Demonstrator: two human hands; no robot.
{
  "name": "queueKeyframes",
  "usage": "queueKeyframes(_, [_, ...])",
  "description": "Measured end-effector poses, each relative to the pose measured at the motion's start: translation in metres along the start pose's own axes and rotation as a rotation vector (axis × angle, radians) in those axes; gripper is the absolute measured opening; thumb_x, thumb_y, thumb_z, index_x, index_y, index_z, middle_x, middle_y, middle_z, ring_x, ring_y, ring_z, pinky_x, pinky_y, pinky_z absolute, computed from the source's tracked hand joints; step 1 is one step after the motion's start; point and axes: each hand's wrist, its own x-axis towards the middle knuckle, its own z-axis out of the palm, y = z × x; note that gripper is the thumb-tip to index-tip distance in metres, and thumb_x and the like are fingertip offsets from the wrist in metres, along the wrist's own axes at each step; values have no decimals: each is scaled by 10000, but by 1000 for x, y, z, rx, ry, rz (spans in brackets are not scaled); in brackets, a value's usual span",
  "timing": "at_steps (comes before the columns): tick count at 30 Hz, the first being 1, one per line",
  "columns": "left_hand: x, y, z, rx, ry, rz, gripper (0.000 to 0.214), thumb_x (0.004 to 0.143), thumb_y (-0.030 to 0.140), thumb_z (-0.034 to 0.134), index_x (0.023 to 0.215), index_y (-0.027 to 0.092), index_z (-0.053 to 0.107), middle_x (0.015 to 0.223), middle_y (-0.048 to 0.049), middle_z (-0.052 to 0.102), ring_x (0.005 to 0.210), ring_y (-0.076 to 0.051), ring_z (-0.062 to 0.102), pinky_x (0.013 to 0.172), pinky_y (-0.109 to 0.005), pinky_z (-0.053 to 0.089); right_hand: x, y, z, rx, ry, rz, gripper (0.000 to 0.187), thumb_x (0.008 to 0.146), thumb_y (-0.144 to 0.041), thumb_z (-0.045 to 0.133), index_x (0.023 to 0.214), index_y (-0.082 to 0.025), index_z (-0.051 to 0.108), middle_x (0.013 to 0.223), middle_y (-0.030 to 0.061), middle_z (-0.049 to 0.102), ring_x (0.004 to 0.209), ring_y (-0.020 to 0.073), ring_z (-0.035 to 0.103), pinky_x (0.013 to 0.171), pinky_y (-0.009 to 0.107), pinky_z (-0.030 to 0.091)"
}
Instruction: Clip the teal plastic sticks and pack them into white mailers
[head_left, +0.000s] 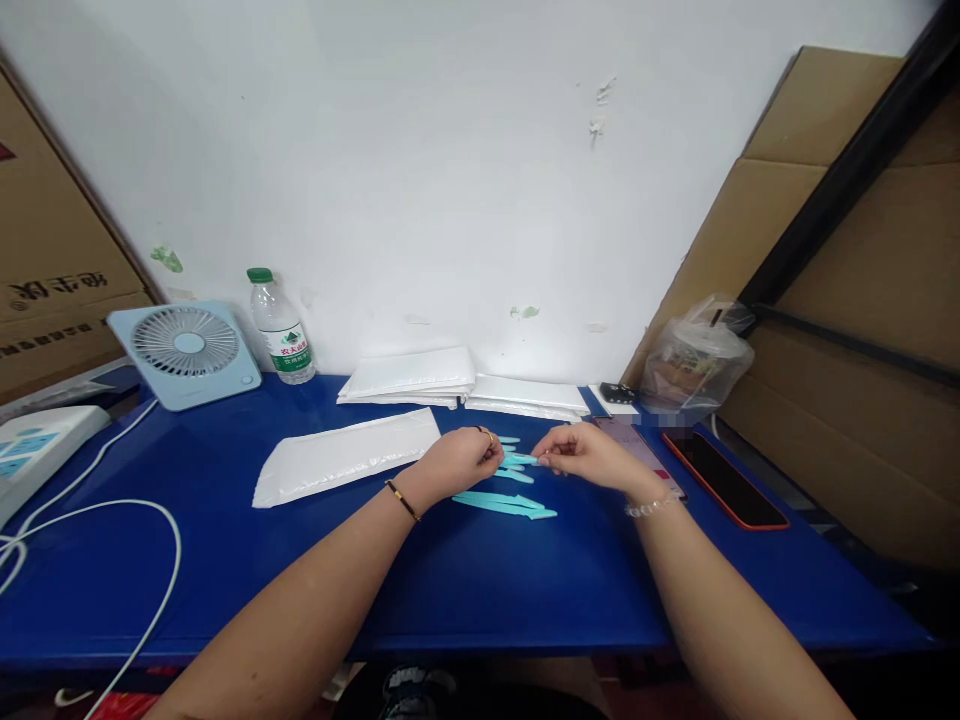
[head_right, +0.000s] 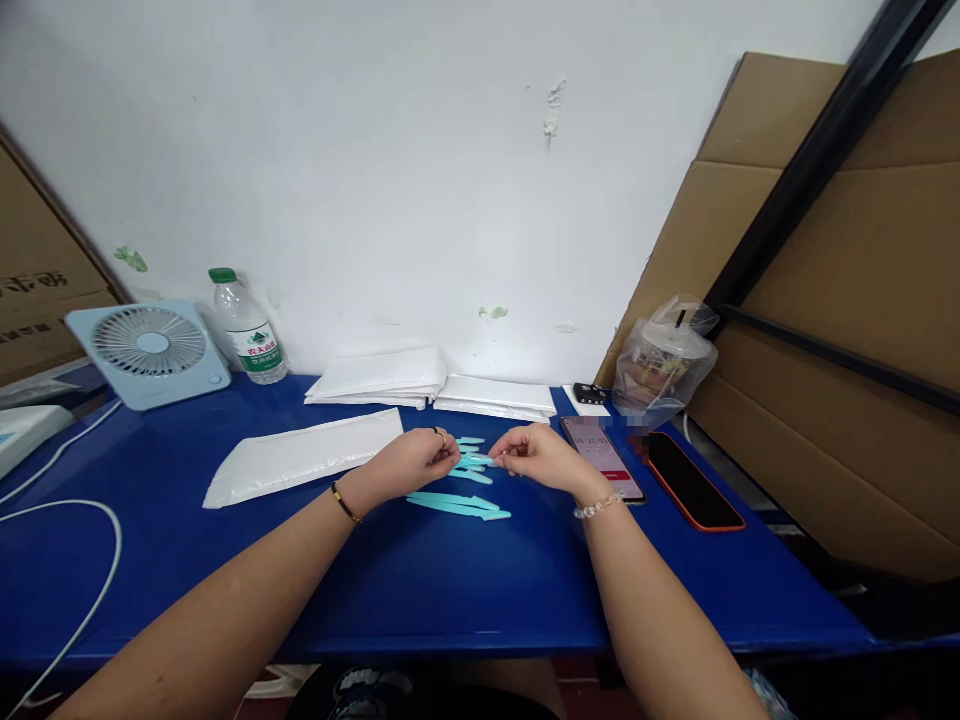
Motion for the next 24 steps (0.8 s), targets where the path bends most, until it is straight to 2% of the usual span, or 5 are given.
queueKeyframes(5, [2,-4,5,34,2,6,235,872,258,426,777,177,625,775,-41,628,728,-153,574,634,-237,388,3,4,0,-57,35,-32,280,804,-376,570,954,-172,688,743,41,674,635,150,607,569,253,473])
queueKeyframes(10, [2,-13,6,87,38,-63,152,829,249,505,868,195,642,900,-37,636,794,-166,582,675,-252,403,2,35,-33,-513,486,17,214,801,-264,525,895,-188,703,876,61,697,788,196,631,708,294,470])
queueKeyframes(13, [-1,-10,1,36,26,-30,181,805,320,556,918,209,645,942,-33,630,831,-167,582,664,-243,399,4,50,-41,-666,449,88,221,768,-205,544,924,-180,699,895,70,684,785,192,625,723,285,458])
queueKeyframes(18, [-6,3,-3,-56,-216,81,312,690,460,684,890,222,663,813,-6,648,722,-150,582,560,-230,353,16,51,-26,-681,330,65,183,744,-163,571,872,-190,700,923,76,684,820,195,618,772,289,449])
queueKeyframes(24, [-5,5,4,-73,-294,12,213,678,338,715,843,216,658,795,-7,664,694,-150,573,532,-226,323,26,58,-14,-365,351,102,194,677,-105,580,854,-172,621,757,20,646,690,146,600,664,255,469])
